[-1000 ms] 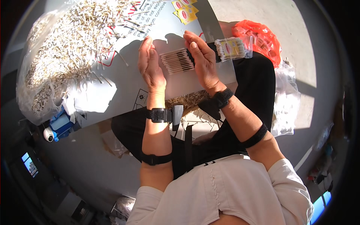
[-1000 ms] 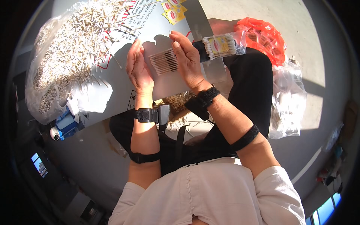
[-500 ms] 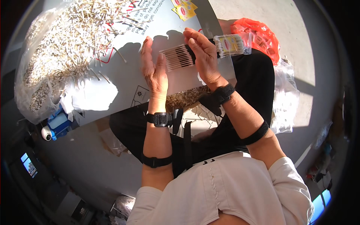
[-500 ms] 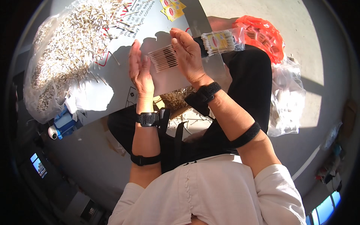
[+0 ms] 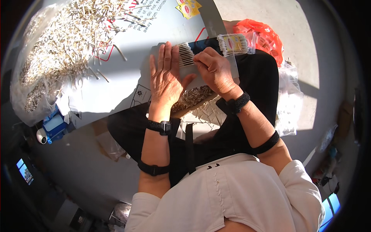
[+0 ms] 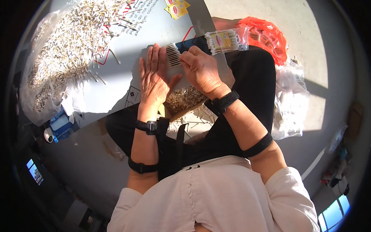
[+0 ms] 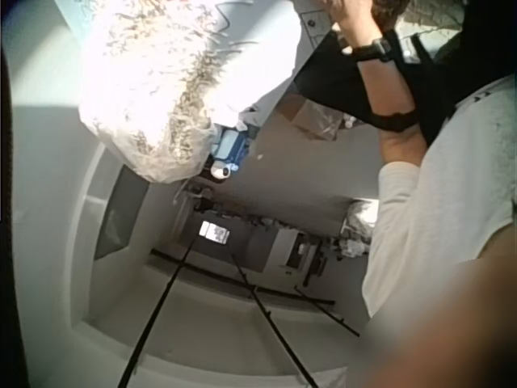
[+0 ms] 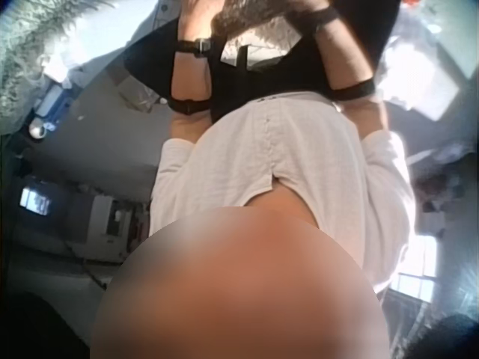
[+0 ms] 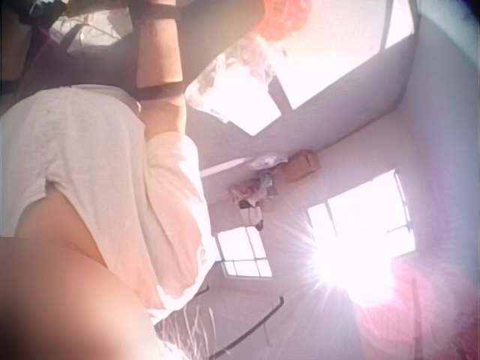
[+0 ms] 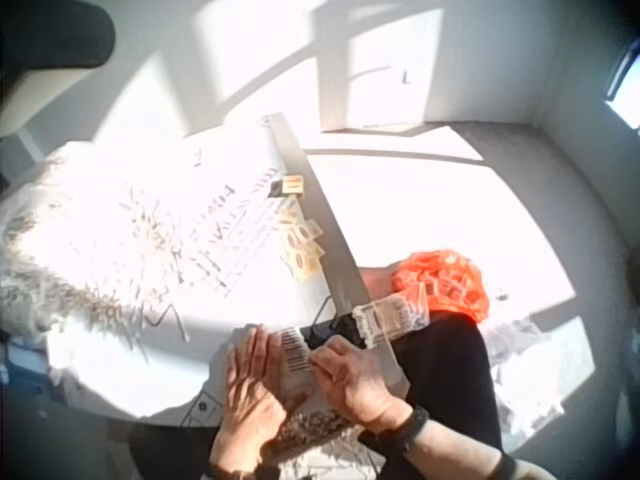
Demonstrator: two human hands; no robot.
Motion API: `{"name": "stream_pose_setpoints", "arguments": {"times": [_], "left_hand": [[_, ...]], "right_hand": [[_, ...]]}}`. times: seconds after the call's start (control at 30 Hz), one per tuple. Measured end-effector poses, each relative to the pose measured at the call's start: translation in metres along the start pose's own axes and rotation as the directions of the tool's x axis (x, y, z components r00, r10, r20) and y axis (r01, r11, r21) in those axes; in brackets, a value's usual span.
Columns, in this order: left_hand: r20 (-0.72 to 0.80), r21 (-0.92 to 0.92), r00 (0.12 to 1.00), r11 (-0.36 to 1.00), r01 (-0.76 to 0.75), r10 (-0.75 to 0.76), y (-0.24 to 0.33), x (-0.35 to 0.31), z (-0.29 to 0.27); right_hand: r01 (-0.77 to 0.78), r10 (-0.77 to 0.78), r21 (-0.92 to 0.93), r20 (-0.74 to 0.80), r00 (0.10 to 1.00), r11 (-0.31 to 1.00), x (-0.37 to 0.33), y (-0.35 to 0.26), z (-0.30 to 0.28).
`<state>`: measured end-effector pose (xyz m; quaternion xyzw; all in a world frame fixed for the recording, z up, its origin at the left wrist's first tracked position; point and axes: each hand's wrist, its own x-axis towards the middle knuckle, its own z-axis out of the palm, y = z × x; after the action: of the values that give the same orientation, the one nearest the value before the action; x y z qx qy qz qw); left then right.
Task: Packaging small wooden sticks into plastic sleeves and adding labels.
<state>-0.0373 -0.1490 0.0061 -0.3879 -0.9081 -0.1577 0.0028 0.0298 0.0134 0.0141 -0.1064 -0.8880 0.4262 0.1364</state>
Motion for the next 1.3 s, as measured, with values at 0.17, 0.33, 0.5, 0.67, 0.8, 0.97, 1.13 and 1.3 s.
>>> {"name": "stream_pose_setpoints", "arguments": {"times": [0.17, 0.33, 0.5, 0.67, 0.8, 0.97, 1.13, 1.3], "left_hand": [[-0.007, -0.031, 1.0, 0.999, 0.017, -0.017, -0.0002, -0.0009, 0.0025], [-0.018, -0.004, 1.0, 1.0, 0.01, -0.01, -0.0006, 0.0001, 0.0037], [-0.015, -0.006, 1.0, 1.0, 0.017, -0.017, 0.0002, 0.0008, 0.0037], [-0.005, -0.028, 0.999, 0.999, 0.035, -0.036, 0.0011, 0.0006, 0.0027], [-0.001, -0.024, 0.999, 0.999, 0.037, -0.037, 0.0011, 0.0006, 0.0019], [-0.003, -0.026, 0.999, 0.999, 0.037, -0.037, 0.001, 0.0007, 0.0027], [-0.006, -0.024, 0.999, 0.999, 0.037, -0.037, 0.0004, 0.0007, 0.0036], [-0.002, -0.02, 0.999, 0.999, 0.039, -0.039, 0.0005, 0.0007, 0.0037]], "right_hand": [[0.044, -0.044, -0.034, -0.012, 0.999, 0.998, -0.0015, 0.0009, 0.0019], [0.097, -0.099, -0.072, -0.031, 0.995, 0.993, -0.0024, 0.0031, 0.0046], [0.11, -0.112, -0.068, -0.031, 0.993, 0.992, -0.0023, 0.0039, 0.004], [0.078, -0.08, -0.054, -0.042, 0.996, 0.995, -0.0026, 0.0026, 0.0035], [0.081, -0.084, -0.089, -0.031, 0.996, 0.993, -0.0026, 0.0018, 0.0032], [0.087, -0.091, -0.091, -0.04, 0.995, 0.992, -0.002, 0.0017, 0.0042], [0.096, -0.1, -0.078, -0.054, 0.993, 0.992, -0.0022, 0.0023, 0.0065], [0.07, -0.074, -0.073, -0.055, 0.996, 0.995, -0.0023, 0.0012, 0.006]]}}
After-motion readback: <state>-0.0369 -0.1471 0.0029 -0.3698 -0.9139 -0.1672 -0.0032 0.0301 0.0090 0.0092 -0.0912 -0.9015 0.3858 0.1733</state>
